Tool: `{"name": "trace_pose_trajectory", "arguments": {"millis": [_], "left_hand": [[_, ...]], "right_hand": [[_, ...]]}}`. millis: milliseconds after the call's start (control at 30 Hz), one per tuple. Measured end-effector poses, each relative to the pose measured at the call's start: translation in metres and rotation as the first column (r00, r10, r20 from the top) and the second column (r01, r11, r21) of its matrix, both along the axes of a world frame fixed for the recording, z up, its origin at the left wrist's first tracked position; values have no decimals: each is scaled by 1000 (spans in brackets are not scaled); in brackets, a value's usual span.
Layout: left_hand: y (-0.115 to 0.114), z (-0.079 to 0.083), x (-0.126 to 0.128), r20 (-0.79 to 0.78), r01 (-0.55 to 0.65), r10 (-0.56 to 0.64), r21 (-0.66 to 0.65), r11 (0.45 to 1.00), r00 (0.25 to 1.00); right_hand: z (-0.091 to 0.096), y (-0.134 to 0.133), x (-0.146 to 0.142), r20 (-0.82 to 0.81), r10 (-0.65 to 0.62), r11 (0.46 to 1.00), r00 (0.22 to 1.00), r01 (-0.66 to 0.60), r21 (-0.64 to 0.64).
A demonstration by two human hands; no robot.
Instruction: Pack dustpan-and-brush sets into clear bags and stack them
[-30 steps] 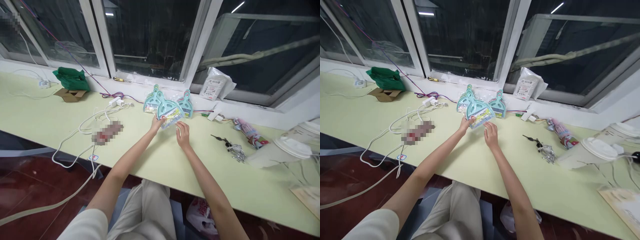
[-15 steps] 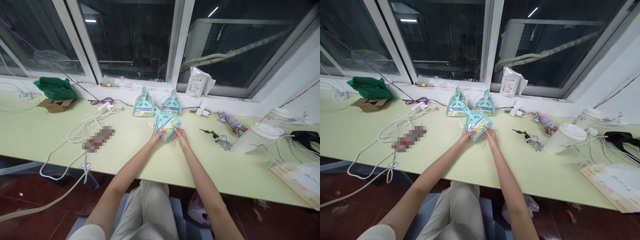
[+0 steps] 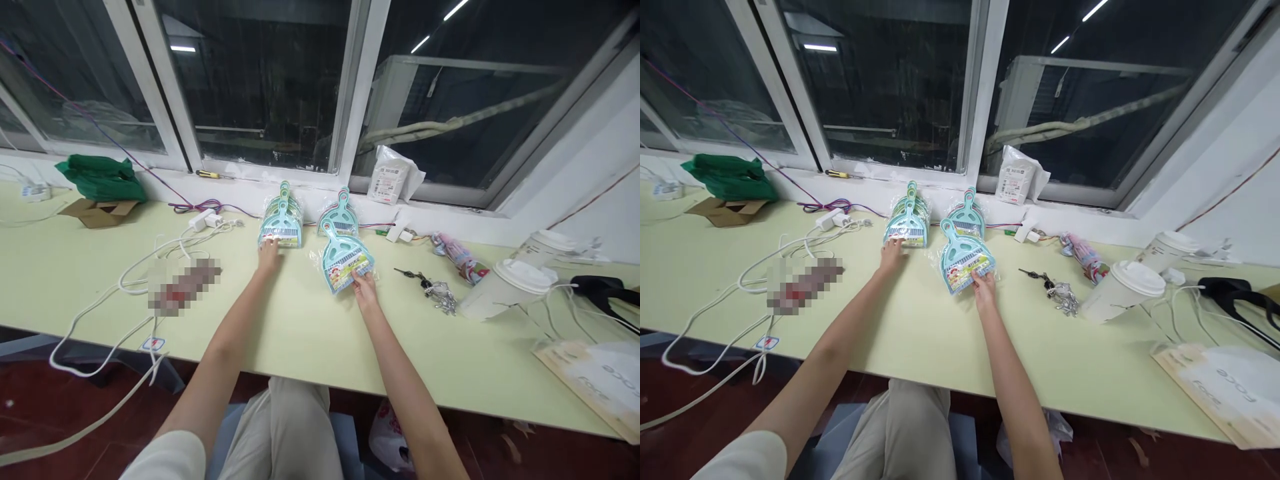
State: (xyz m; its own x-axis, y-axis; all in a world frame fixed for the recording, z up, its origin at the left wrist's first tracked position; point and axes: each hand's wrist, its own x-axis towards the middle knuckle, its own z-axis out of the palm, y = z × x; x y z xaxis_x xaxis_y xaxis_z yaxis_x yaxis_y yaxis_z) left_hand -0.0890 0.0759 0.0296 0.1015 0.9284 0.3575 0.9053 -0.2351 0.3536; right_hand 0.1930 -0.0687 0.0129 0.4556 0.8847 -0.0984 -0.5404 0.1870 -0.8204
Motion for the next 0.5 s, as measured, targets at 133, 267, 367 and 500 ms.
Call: {"name": "trace_pose_trajectory", "arguments": {"millis": [133, 267, 367, 500], "left_hand": [[47, -4, -13, -89, -40, 37, -27, 999, 995], [86, -8, 2, -89, -50, 54, 42, 998, 995], [113, -10, 16, -66, -124, 130, 92, 988, 989], [146, -10, 31, -28, -206, 209, 83, 975, 978]], "right_hand": [[-4, 7, -2, 36, 10, 1000, 999, -9, -5], [-6, 15, -3, 64, 28, 999, 998, -26, -27], [-7, 18, -4, 77, 39, 998, 996, -35, -45], [-7, 20, -4, 92, 55, 998, 994, -50, -49]]}}
